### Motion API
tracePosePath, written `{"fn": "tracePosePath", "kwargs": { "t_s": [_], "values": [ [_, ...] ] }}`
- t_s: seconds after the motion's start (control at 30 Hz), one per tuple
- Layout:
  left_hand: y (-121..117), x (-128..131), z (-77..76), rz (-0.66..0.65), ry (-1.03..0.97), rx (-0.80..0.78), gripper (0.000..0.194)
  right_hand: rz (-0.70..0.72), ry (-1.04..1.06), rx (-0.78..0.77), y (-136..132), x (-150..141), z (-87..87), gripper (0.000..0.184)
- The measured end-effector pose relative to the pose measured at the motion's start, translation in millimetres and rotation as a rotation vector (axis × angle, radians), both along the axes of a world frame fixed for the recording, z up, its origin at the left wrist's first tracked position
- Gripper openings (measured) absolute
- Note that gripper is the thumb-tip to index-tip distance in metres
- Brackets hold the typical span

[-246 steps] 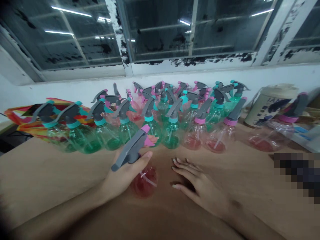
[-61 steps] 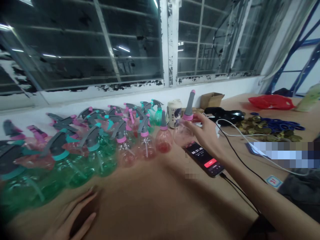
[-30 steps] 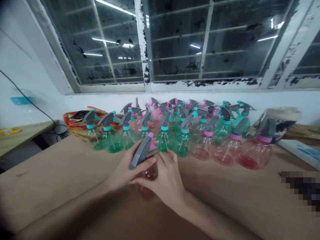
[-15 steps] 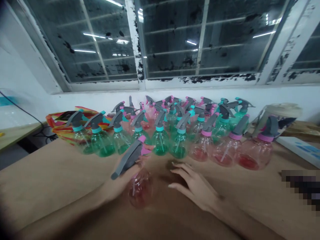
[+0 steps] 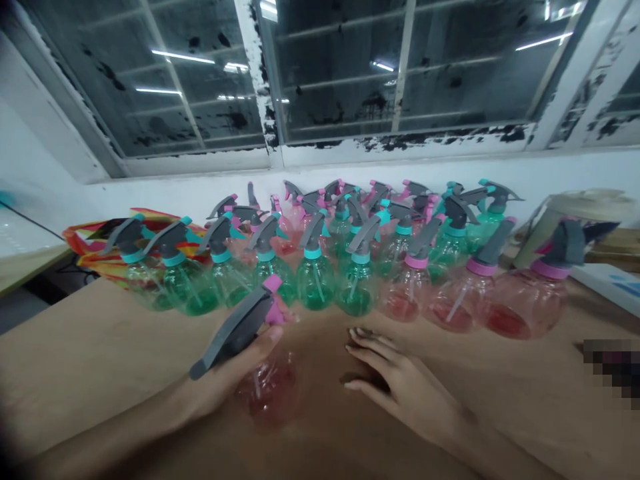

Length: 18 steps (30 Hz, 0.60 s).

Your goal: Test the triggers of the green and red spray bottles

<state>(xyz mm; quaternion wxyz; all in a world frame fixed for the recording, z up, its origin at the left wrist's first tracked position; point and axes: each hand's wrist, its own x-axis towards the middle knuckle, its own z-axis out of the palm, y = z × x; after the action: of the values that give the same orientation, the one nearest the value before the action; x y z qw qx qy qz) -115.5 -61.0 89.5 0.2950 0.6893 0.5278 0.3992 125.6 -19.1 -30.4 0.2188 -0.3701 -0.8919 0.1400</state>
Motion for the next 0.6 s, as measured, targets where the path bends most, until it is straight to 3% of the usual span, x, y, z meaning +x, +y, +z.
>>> {"fn": "tracePosePath", "kwargs": {
  "t_s": [0.4, 0.6],
  "values": [
    [6.8, 4.7, -1.8, -0.037, 0.024, 0.018, 0.011, 0.022, 0.011, 0.008, 1.1, 3.5, -3.1, 0.054],
    [5.0, 5.4, -2.6, -0.018, 0.048, 0.094, 0.033, 0.035, -0.025, -0.029, 1.0, 4.7, 0.8, 0.055]
  ]
}}
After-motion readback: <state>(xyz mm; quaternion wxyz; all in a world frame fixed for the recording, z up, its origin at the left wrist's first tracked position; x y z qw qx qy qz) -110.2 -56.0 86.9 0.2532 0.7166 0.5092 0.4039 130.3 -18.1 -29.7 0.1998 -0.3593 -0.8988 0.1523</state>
